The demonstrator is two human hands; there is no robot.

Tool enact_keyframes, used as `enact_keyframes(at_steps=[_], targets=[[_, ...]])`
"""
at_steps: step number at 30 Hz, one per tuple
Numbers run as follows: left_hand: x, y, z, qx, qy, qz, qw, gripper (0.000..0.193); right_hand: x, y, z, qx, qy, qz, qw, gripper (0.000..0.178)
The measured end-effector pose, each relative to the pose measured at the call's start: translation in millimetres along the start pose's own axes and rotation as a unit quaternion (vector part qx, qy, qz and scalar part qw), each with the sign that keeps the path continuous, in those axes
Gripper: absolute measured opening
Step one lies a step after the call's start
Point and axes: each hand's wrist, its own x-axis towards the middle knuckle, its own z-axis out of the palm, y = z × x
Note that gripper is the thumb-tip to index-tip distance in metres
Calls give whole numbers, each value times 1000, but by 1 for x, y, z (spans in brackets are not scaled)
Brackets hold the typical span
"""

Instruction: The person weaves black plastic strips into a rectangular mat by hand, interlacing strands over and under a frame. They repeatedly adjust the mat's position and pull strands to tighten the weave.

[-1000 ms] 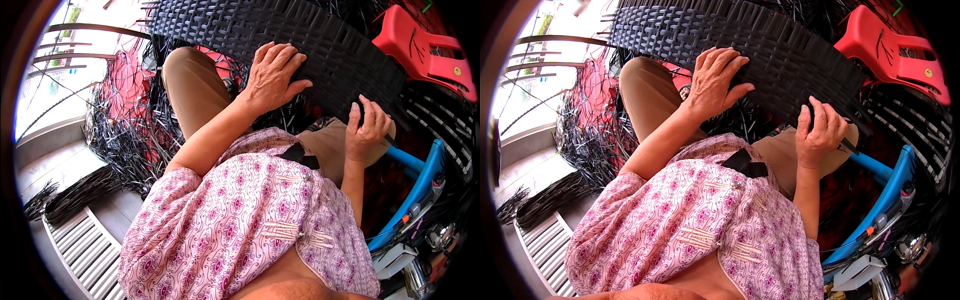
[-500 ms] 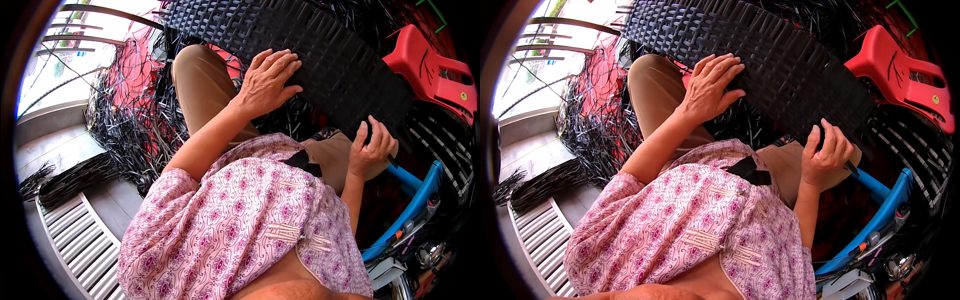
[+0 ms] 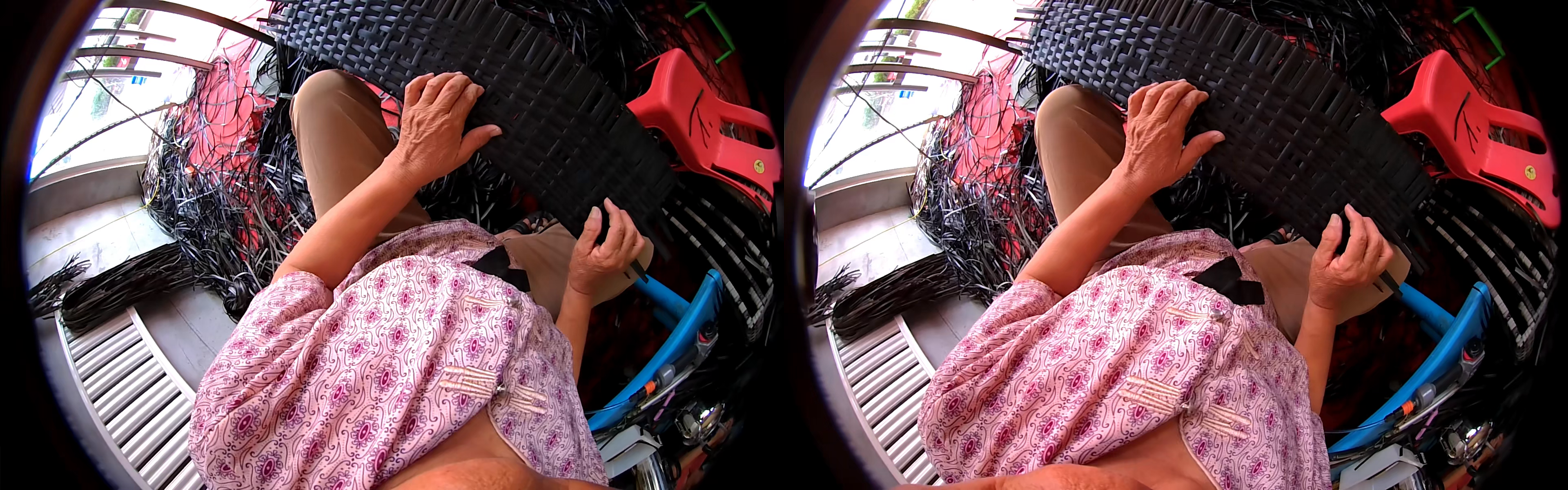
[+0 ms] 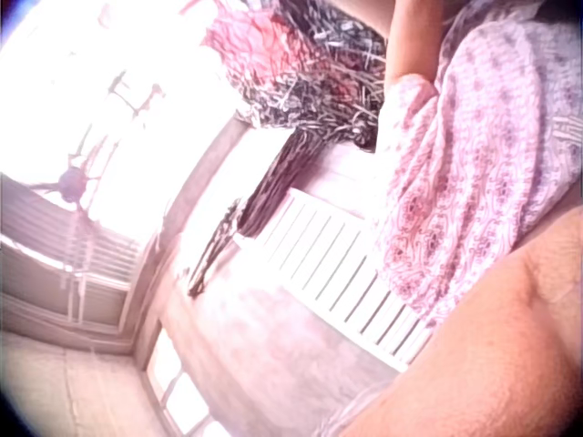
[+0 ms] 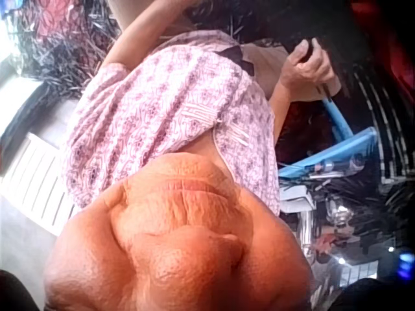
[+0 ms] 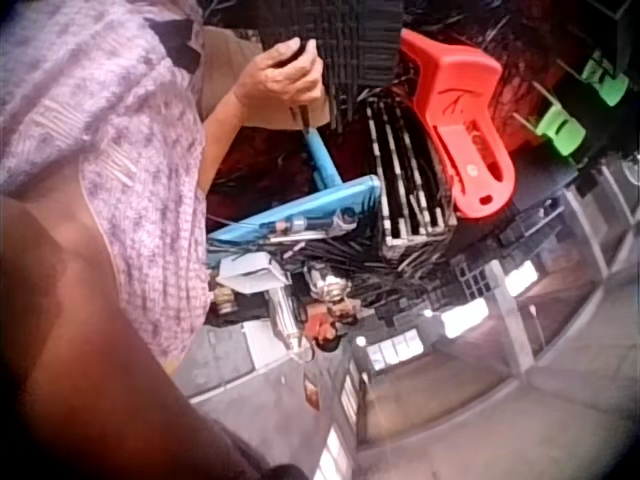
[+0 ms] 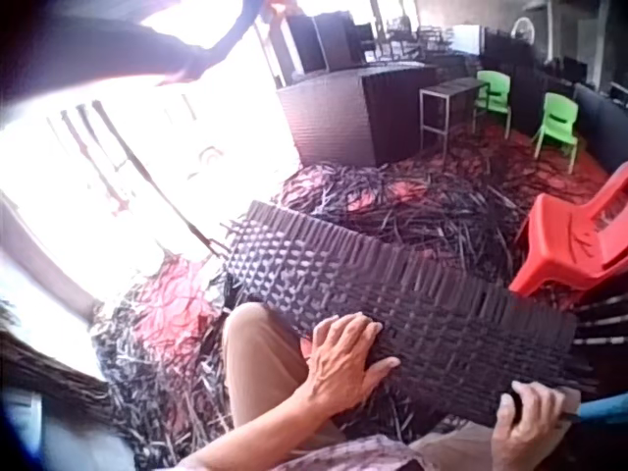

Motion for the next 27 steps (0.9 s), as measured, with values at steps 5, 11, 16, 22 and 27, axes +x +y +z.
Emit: enact_keyframes(at_steps=[5,11,16,22,27], targets=[[-6,-11,-6,-25,12,9,1000,55,-4,2,2,-9,5,-12,1000,16],[-2,-31,-16,0,20,-18,1000,48,-4,2,2,-2,4,-15,1000,16],[-4,-33,-19,6,28,-44,999,52,-6,2,0,-3,-3,-18,1000,15],[-3,-43,-24,11,6,-30,999,52,-4,1,2,-2,5,-30,1000,14],[-10,-56,-32,-16,9,-65,998,47,-10,-1,1,-1,-11,-18,1000,17]])
